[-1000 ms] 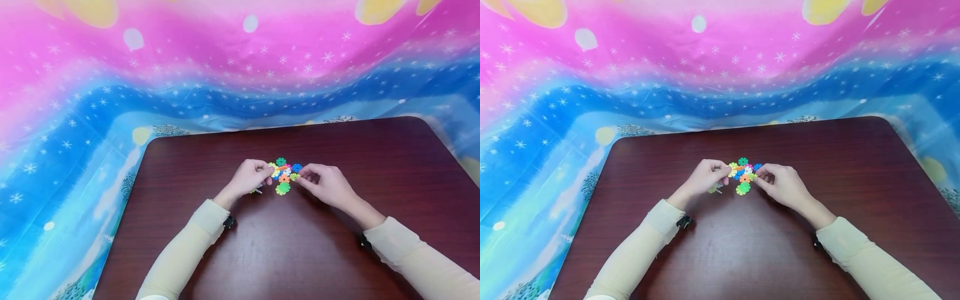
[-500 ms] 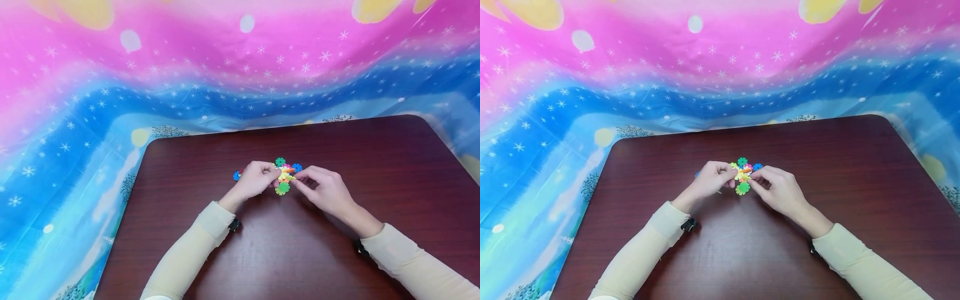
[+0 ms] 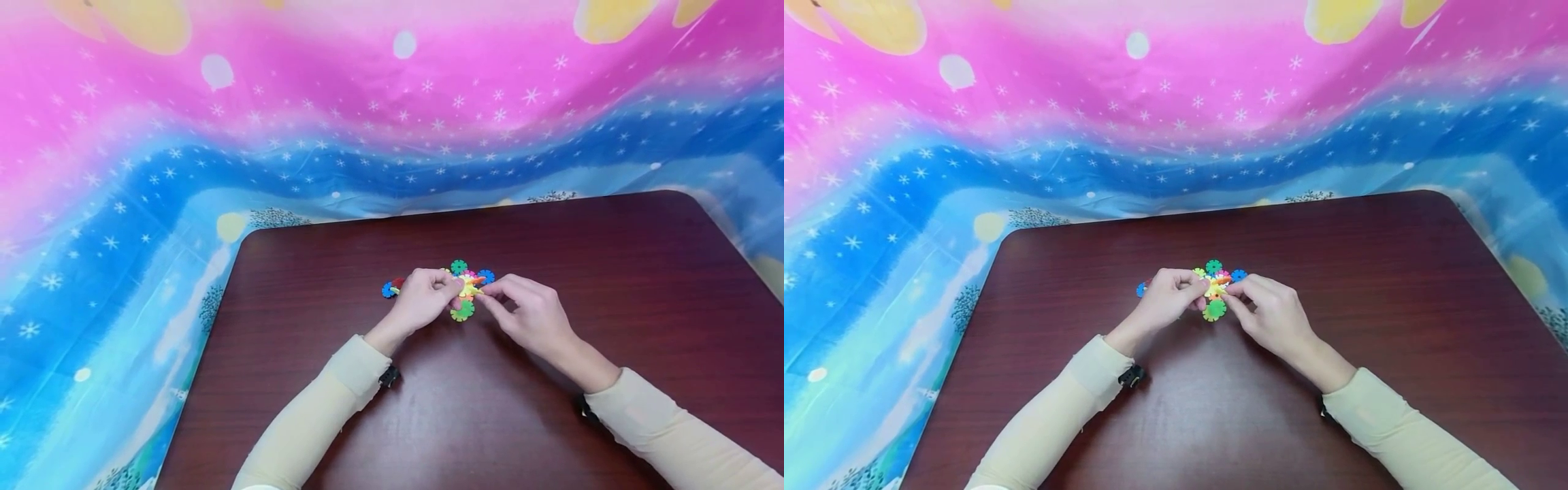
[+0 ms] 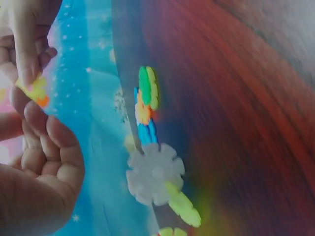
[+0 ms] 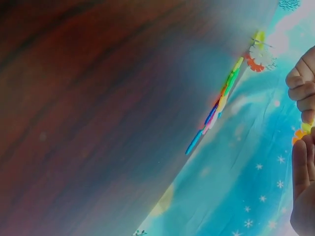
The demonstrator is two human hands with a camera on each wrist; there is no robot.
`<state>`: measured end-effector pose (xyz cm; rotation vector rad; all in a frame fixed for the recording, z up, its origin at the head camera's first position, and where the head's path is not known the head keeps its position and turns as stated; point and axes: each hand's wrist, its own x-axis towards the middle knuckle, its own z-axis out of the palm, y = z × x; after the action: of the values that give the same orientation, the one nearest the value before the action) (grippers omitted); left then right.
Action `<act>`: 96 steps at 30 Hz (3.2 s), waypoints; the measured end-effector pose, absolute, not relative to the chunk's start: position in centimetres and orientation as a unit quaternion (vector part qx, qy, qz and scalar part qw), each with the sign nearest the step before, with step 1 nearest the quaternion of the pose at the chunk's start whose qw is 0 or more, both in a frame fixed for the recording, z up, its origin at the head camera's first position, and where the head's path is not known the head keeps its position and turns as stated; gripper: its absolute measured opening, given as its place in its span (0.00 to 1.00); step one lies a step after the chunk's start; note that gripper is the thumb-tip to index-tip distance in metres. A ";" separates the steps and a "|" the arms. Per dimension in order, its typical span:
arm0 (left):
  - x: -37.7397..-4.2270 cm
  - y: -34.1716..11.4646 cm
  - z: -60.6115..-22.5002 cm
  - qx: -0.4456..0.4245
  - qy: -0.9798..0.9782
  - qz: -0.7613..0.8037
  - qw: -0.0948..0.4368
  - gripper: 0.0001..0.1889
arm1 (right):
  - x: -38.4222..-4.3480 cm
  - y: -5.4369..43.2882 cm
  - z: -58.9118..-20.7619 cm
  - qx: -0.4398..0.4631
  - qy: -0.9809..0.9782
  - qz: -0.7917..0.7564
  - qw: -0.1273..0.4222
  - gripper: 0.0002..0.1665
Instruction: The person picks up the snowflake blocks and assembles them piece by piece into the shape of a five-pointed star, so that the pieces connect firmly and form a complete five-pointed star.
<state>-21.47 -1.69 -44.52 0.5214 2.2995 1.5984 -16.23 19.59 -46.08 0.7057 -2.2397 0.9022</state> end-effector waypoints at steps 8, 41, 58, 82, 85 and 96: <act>-21.6 -1.7 -44.6 0.168 0.801 0.556 0.142 0.15 | -16.8 19.6 -45.9 0.278 -0.843 0.343 0.308 0.26; -26.0 -13.4 -45.1 0.164 0.864 0.384 0.281 0.18 | -24.2 23.6 -47.7 0.186 -0.968 0.165 -0.035 0.25; -25.4 -13.5 -45.5 0.174 0.931 0.232 0.221 0.18 | -24.7 23.8 -47.5 0.157 -0.964 0.200 -0.080 0.21; -23.1 -3.3 -42.3 0.325 0.935 0.127 0.063 0.11 | -22.1 24.1 -46.5 0.136 -0.939 0.314 -0.019 0.12; -22.8 -2.1 -42.7 0.340 0.934 0.094 0.060 0.12 | -21.7 23.9 -46.1 0.138 -0.938 0.316 -0.007 0.12; -22.2 1.4 -45.6 0.384 0.923 -0.016 0.015 0.18 | -20.7 23.3 -45.2 0.141 -0.937 0.319 0.017 0.11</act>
<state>-22.23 1.38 -45.62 1.1951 2.8725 -0.0493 -20.68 23.32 -45.20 0.4369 -2.9138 0.9902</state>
